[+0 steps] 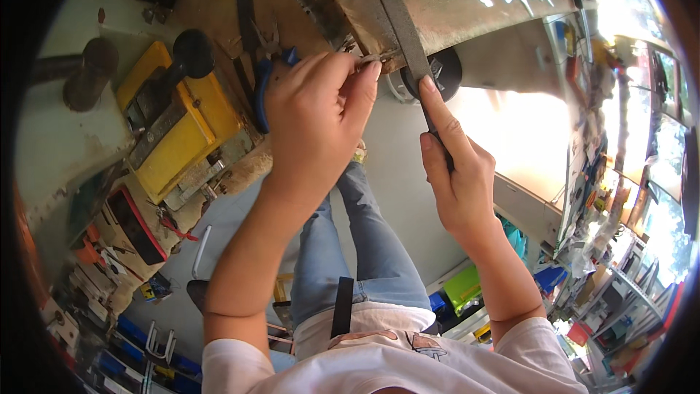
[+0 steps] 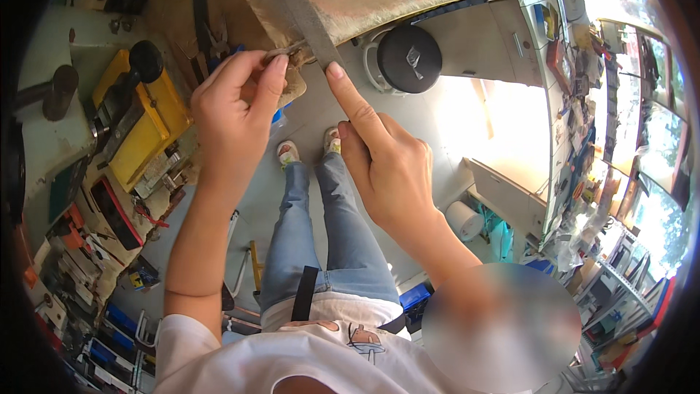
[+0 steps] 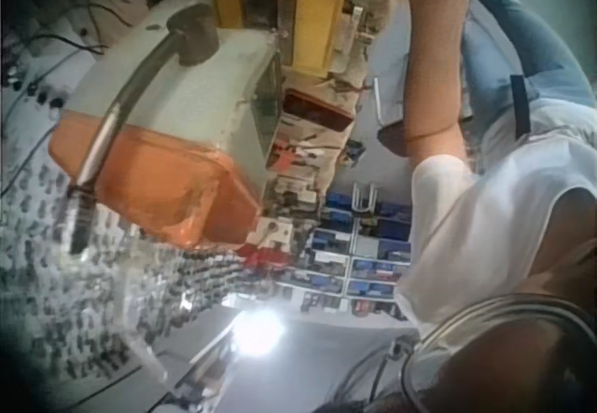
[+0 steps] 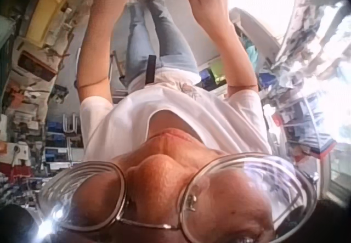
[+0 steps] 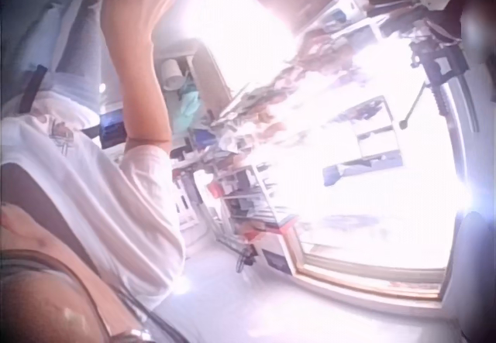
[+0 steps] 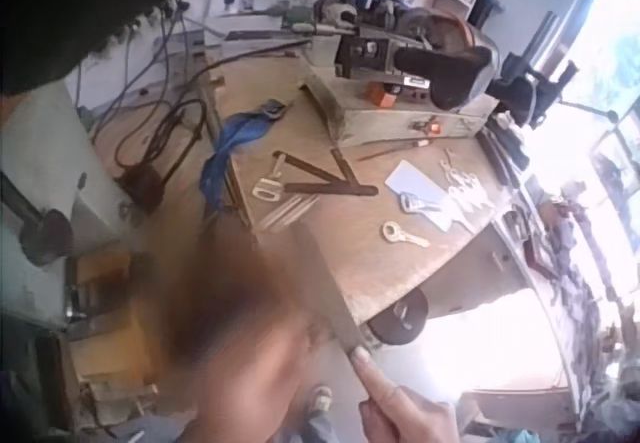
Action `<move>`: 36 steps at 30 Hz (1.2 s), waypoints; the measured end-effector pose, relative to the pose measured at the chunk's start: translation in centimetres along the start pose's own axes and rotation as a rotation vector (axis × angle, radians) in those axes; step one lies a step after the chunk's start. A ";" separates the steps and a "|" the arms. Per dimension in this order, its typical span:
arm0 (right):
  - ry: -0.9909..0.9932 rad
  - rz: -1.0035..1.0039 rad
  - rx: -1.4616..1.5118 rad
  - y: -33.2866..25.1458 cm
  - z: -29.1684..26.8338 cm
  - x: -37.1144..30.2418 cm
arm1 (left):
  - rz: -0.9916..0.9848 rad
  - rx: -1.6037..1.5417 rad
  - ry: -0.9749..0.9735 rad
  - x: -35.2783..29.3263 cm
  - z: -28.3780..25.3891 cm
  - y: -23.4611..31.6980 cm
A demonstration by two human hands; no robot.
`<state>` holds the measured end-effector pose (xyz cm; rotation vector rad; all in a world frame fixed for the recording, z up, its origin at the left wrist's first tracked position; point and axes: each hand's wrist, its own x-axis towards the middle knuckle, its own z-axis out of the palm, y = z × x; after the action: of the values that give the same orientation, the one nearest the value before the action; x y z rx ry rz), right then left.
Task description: The person files a metal key using a metal file, repeatedly checking its profile against a reference key and measuring it with a caliper. The person alternates between filing and inspection, handling both the key and the caliper.
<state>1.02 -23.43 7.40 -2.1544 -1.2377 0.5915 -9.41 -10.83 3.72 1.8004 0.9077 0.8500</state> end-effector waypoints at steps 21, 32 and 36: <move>-0.032 -0.107 -0.112 -0.5 -1.0 0.1 | 0.783 0.412 -0.130 3.0 -2.0 -2.1; -0.070 0.004 -0.034 -0.8 -2.1 0.3 | 0.853 0.405 -0.051 2.9 -0.5 -2.6; -0.075 -0.047 -0.096 -0.5 -1.4 0.6 | 0.958 0.470 -0.039 3.3 -0.4 -3.1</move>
<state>1.87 -23.10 8.76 -2.1924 -1.3787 0.6096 -8.80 -6.89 1.53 2.7114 0.1563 1.2268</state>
